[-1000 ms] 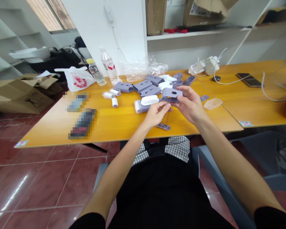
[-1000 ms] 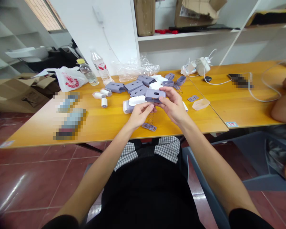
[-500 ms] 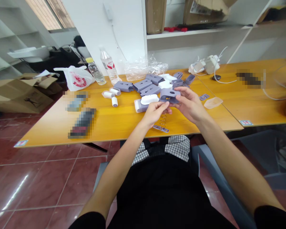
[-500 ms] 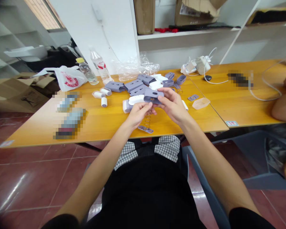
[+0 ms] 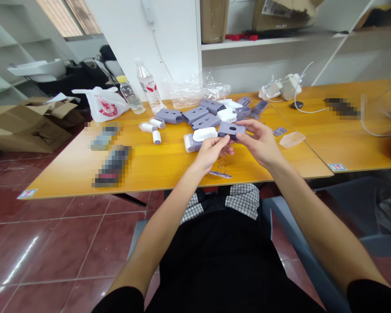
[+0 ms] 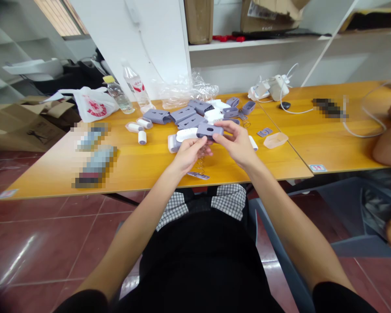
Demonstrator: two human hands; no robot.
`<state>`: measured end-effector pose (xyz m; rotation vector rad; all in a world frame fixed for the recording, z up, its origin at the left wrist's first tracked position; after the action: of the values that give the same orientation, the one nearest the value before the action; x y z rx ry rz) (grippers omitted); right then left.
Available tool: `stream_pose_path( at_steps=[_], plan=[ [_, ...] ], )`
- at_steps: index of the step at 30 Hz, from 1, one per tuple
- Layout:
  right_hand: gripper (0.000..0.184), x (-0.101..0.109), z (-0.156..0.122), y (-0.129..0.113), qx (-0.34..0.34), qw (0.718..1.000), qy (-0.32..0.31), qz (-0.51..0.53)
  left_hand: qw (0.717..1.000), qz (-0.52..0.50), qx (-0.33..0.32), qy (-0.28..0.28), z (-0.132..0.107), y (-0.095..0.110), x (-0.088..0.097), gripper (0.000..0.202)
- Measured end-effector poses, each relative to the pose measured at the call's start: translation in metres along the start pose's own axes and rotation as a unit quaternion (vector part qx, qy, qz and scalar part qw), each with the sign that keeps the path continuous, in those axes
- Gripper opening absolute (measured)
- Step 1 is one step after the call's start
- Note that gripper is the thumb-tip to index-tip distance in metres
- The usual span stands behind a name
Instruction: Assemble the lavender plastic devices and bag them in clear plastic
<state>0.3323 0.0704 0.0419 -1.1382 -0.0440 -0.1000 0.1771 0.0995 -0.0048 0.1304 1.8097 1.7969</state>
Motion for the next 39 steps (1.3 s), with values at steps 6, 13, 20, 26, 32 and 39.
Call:
stream_pose_path(
  at_steps=[6,13,20,26,32,39],
  plan=[
    [0.043,-0.004,-0.003,-0.009,0.028,0.999,-0.033,-0.028,1.0,-0.006,-0.011,0.016,0.0,-0.001,0.001,0.032],
    [0.043,0.003,-0.001,-0.011,0.058,0.997,-0.04,-0.01,0.988,0.099,-0.116,-0.004,0.006,0.009,-0.002,0.032],
    [0.046,0.02,0.002,-0.022,0.131,0.989,0.011,-0.068,0.947,0.259,-0.189,0.026,0.01,0.026,-0.013,0.02],
    [0.042,0.038,0.004,-0.022,0.094,0.99,0.027,-0.1,0.846,0.467,-0.242,0.087,-0.017,0.055,-0.004,0.013],
    [0.053,0.047,0.005,-0.022,0.057,0.989,0.004,-0.137,0.733,0.648,-0.189,0.082,-0.018,0.078,0.03,0.059],
    [0.065,0.049,0.005,-0.013,0.024,0.985,-0.03,-0.171,0.733,0.676,-0.069,0.009,-0.01,0.074,0.062,0.087]
  ],
)
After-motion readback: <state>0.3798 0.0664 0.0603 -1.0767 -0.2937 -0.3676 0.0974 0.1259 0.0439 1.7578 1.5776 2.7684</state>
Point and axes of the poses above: each hand's wrist, its own z-axis towards the middle knuckle, its own x-axis out of the back of the hand, y = z × x, the point moved 6 cm from there along z, towards the middle knuckle, and after that the axes turned 6 degrees about -z, right-handed, at the moved point
